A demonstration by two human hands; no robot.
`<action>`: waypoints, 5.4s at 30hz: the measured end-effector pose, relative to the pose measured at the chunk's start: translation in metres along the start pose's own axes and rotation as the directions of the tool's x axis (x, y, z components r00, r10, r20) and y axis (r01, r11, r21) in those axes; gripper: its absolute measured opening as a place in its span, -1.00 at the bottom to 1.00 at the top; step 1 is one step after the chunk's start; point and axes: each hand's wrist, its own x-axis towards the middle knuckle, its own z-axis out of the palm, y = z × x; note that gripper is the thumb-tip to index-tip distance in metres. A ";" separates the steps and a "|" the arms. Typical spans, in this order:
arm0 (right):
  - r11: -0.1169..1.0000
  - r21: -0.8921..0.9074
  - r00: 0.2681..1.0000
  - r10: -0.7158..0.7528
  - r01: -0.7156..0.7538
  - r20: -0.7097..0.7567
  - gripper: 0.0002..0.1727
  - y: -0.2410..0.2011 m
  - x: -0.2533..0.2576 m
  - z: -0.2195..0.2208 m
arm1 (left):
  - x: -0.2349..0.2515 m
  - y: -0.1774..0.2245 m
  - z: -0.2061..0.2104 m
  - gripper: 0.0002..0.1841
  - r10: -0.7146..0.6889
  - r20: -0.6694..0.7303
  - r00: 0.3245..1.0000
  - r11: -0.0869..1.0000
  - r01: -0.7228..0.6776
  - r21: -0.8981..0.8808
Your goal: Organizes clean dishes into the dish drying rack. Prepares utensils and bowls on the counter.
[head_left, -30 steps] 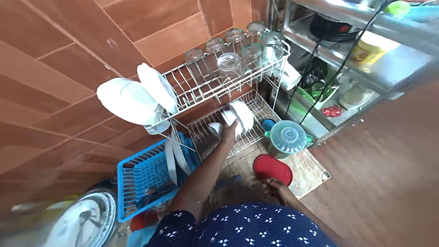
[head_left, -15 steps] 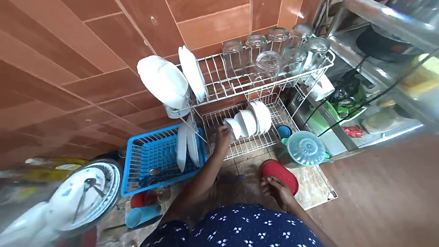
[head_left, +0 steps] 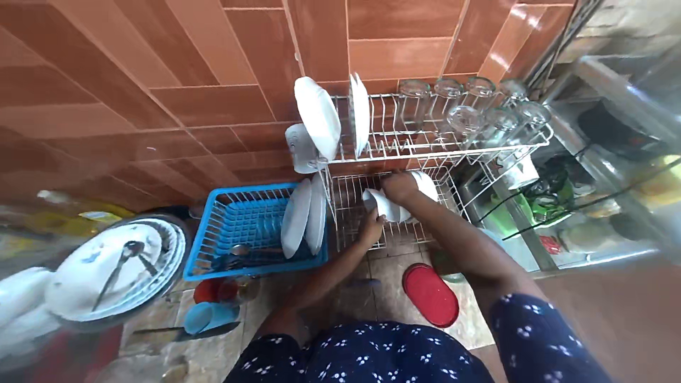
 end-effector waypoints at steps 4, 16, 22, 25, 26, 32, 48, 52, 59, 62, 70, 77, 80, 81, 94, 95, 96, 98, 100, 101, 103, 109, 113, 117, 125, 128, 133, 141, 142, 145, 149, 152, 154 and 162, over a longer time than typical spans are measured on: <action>0.986 -0.142 0.956 0.122 -0.087 0.265 -0.64 -0.015 0.051 0.004 | -0.006 -0.012 -0.007 -0.56 0.095 -0.023 0.995 0.989 -0.097 -0.109; 0.975 -0.153 0.908 0.207 -0.161 0.363 -0.57 -0.041 0.069 0.001 | -0.039 -0.035 -0.006 -0.70 0.101 -0.182 0.978 0.810 -0.187 -0.556; 0.928 0.106 0.886 0.302 -0.358 0.353 -0.36 -0.051 0.062 -0.004 | -0.043 -0.025 -0.013 -0.72 0.047 -0.185 0.982 0.744 -0.158 -0.650; 0.950 0.126 0.942 0.253 -0.285 0.223 -0.38 -0.043 0.059 -0.005 | -0.046 -0.029 -0.015 -0.69 0.088 -0.179 0.980 0.748 -0.183 -0.638; 0.943 0.153 0.941 0.258 -0.294 0.218 -0.37 -0.040 0.060 -0.008 | -0.047 -0.032 -0.014 -0.68 0.103 -0.173 0.980 0.762 -0.189 -0.619; 0.906 -0.098 0.847 0.421 -0.412 0.326 -0.50 -0.033 0.082 0.010 | -0.045 -0.033 -0.020 -0.65 0.096 -0.097 0.991 0.839 -0.133 -0.527; 0.987 -0.031 0.973 0.159 -0.156 0.167 -0.37 -0.022 -0.021 -0.056 | -0.029 -0.027 -0.023 -0.67 0.184 0.041 0.982 0.798 -0.125 -0.589; 0.984 0.093 0.989 0.148 -0.150 0.028 -0.41 0.006 -0.108 -0.028 | -0.013 -0.023 -0.018 -0.69 0.149 0.070 0.986 0.754 -0.068 -0.653; 0.850 0.418 0.926 0.185 -0.319 0.330 -0.43 0.007 -0.243 0.059 | 0.007 -0.012 -0.001 -0.60 0.036 0.076 0.996 0.972 -0.017 -0.235; 0.799 0.424 0.819 0.141 -0.425 0.556 -0.41 -0.006 -0.280 0.103 | 0.013 0.005 0.001 -0.58 -0.017 0.085 0.996 0.996 0.010 0.089; 0.727 0.298 0.761 0.460 -0.618 0.456 -0.20 0.016 -0.339 0.205 | -0.056 -0.013 -0.023 -0.32 0.230 0.074 0.970 0.970 -0.235 0.063; 0.796 0.326 0.858 0.493 -0.511 0.141 0.03 0.011 -0.329 0.274 | -0.207 -0.101 -0.057 -0.45 -0.014 0.128 0.992 0.898 -0.044 0.439; 0.797 0.336 0.857 0.512 -0.502 0.066 0.07 0.006 -0.317 0.281 | -0.228 -0.144 -0.054 -0.23 -0.222 -0.018 0.975 0.830 0.199 0.521; 0.783 0.358 0.850 0.523 -0.508 0.060 0.08 0.005 -0.315 0.280 | -0.231 -0.154 -0.052 -0.20 -0.233 -0.062 0.971 0.815 0.229 0.532; 0.717 0.407 0.817 0.554 -0.566 0.159 0.20 0.011 -0.297 0.267 | -0.189 -0.143 -0.037 -0.55 -0.297 0.013 0.955 0.768 0.231 0.597; 0.715 0.403 0.813 0.559 -0.572 0.163 0.21 0.011 -0.296 0.265 | -0.184 -0.141 -0.031 -0.58 -0.264 0.044 0.964 0.778 0.185 0.600; 0.715 0.393 0.810 0.559 -0.578 0.177 0.22 0.011 -0.295 0.262 | -0.178 -0.135 -0.026 -0.60 -0.237 0.076 0.968 0.782 0.144 0.606; 0.716 0.370 0.804 0.560 -0.592 0.202 0.23 0.011 -0.292 0.259 | -0.164 -0.128 -0.015 -0.55 -0.155 0.122 0.980 0.774 0.044 0.632; 0.717 0.369 0.803 0.563 -0.592 0.196 0.26 0.011 -0.291 0.262 | -0.149 -0.127 -0.003 -0.42 -0.091 0.152 0.984 0.736 -0.037 0.676; 0.712 0.373 0.800 0.569 -0.595 0.191 0.26 0.011 -0.292 0.263 | -0.145 -0.127 0.003 -0.37 -0.067 0.172 0.983 0.715 -0.073 0.695; 0.711 0.384 0.800 0.581 -0.588 0.150 0.28 0.011 -0.294 0.265 | -0.144 -0.121 0.010 -0.38 -0.065 0.223 0.973 0.710 -0.112 0.695; 0.676 0.612 0.858 0.513 -0.410 0.007 0.04 -0.026 -0.305 0.261 | -0.194 -0.154 -0.006 -0.55 0.109 0.375 0.921 0.724 -0.332 0.605; 0.483 0.792 0.843 0.533 -0.374 0.073 -0.26 -0.072 -0.311 0.276 | -0.256 -0.159 -0.041 -0.51 0.195 0.327 0.925 0.802 -0.342 0.489; 0.742 0.581 0.914 0.406 -0.333 0.004 -0.33 -0.132 -0.296 0.280 | -0.337 -0.158 -0.101 -0.58 0.237 0.190 0.953 0.863 -0.296 0.409; 0.902 0.403 0.987 0.125 -0.154 0.099 -0.29 -0.285 -0.243 0.264 | -0.482 -0.223 -0.208 -0.56 0.170 -0.230 0.958 0.983 -0.148 0.109; 0.950 0.281 0.974 0.076 -0.135 0.212 -0.28 -0.352 -0.228 0.246 | -0.529 -0.255 -0.245 -0.56 0.018 -0.312 0.950 0.998 0.003 0.067; 0.930 0.357 0.980 -0.143 0.085 0.139 -0.36 -0.459 -0.216 0.206 | -0.601 -0.305 -0.296 -0.55 -0.114 -0.479 0.870 0.991 0.136 0.012; 0.751 0.575 0.917 -0.400 0.325 0.004 -0.56 -0.605 -0.115 0.136 | -0.637 -0.339 -0.371 -0.59 -0.255 -0.756 0.603 0.965 0.103 -0.243; 0.771 0.561 0.916 -0.397 0.302 0.052 -0.57 -0.621 -0.094 0.131 | -0.634 -0.340 -0.378 -0.60 -0.283 -0.771 0.570 0.948 0.045 -0.314; 0.846 0.433 0.890 -0.420 0.311 0.181 -0.61 -0.655 -0.038 0.139 | -0.630 -0.332 -0.394 -0.70 -0.453 -0.755 0.475 0.788 -0.182 -0.588; 0.832 0.259 0.763 -0.554 0.491 0.333 -0.51 -0.681 0.015 0.169 | -0.649 -0.318 -0.424 -0.80 -0.485 -0.723 0.492 0.536 -0.485 -0.690; 0.825 0.067 0.727 -0.529 0.561 0.437 -0.45 -0.702 0.014 0.172 | -0.668 -0.309 -0.444 -0.79 -0.436 -0.732 0.524 0.446 -0.580 -0.681; 0.841 0.057 0.725 -0.496 0.538 0.478 -0.43 -0.712 0.008 0.169 | -0.674 -0.309 -0.451 -0.79 -0.420 -0.741 0.525 0.407 -0.621 -0.670; 0.842 -0.016 0.744 -0.466 0.539 0.479 -0.34 -0.726 0.024 0.172 | -0.694 -0.331 -0.468 -0.79 -0.453 -0.765 0.458 0.365 -0.688 -0.627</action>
